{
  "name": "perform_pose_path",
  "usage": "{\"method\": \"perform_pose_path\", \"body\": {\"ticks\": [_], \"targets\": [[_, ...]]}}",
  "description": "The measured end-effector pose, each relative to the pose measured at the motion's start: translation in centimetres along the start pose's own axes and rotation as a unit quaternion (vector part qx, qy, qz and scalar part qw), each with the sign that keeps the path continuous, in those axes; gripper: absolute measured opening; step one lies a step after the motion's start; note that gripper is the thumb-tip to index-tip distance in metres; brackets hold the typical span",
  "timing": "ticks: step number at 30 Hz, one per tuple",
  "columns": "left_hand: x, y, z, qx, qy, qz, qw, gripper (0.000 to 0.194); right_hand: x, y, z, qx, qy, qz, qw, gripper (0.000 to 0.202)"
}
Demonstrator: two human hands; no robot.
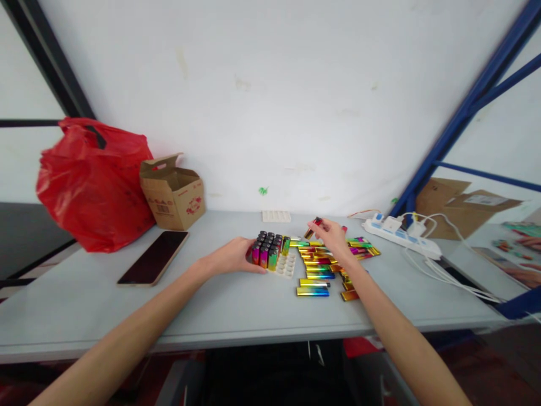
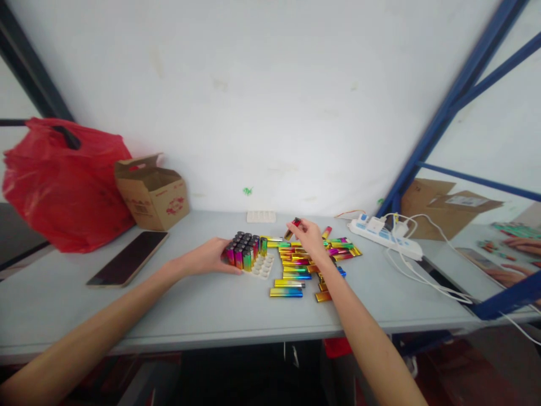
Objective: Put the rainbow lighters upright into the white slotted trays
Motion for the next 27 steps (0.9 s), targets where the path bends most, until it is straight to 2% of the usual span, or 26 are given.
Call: {"method": "perform_pose_path", "body": {"ticks": [4,7,9,12,16,20,24,27], "targets": [[0.0,0.0,0.0,0.006,0.002,0.008,1.000,0.063,1.5,0.3,-0.6,0.031,0.030,0.119,0.992,0.053],[0.0,0.0,0.0,0.010,-0.001,0.006,1.000,0.061,2.9,0.8,-1.2,0.077,0.076,0.218,0.970,0.052],[0.0,0.0,0.0,0.009,-0.009,0.001,1.000,0.060,3.6,0.9,-1.6,0.111,0.088,0.243,0.960,0.053],[-0.1,-0.1,0.0,0.001,-0.033,0.000,0.999,0.063,4.0,0.7,-1.8,0.124,0.063,0.211,0.968,0.059],[0.0,0.0,0.1,-0.006,-0.052,0.002,0.999,0.066,4.1,0.4,-1.9,0.079,0.036,0.085,0.993,0.061],[0.2,0.1,0.1,-0.002,-0.054,-0.002,0.999,0.066,3.7,0.6,-2.0,0.035,0.000,-0.009,0.999,0.055],[0.3,0.3,0.2,0.001,-0.053,0.004,0.999,0.067,3.6,0.9,-2.0,0.008,-0.012,-0.023,1.000,0.051],[0.3,0.3,0.2,0.004,-0.050,0.000,0.999,0.067,4.0,1.2,-2.1,-0.009,0.012,-0.006,1.000,0.051]]}}
Point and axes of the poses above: each hand's wrist, its own z-axis towards the middle knuckle, its own x-axis out of the palm, y = z × x, the point moved 6 cm from there along z, towards the middle knuckle, and after that the axes turned 6 degrees about z, right-handed, at the moved point
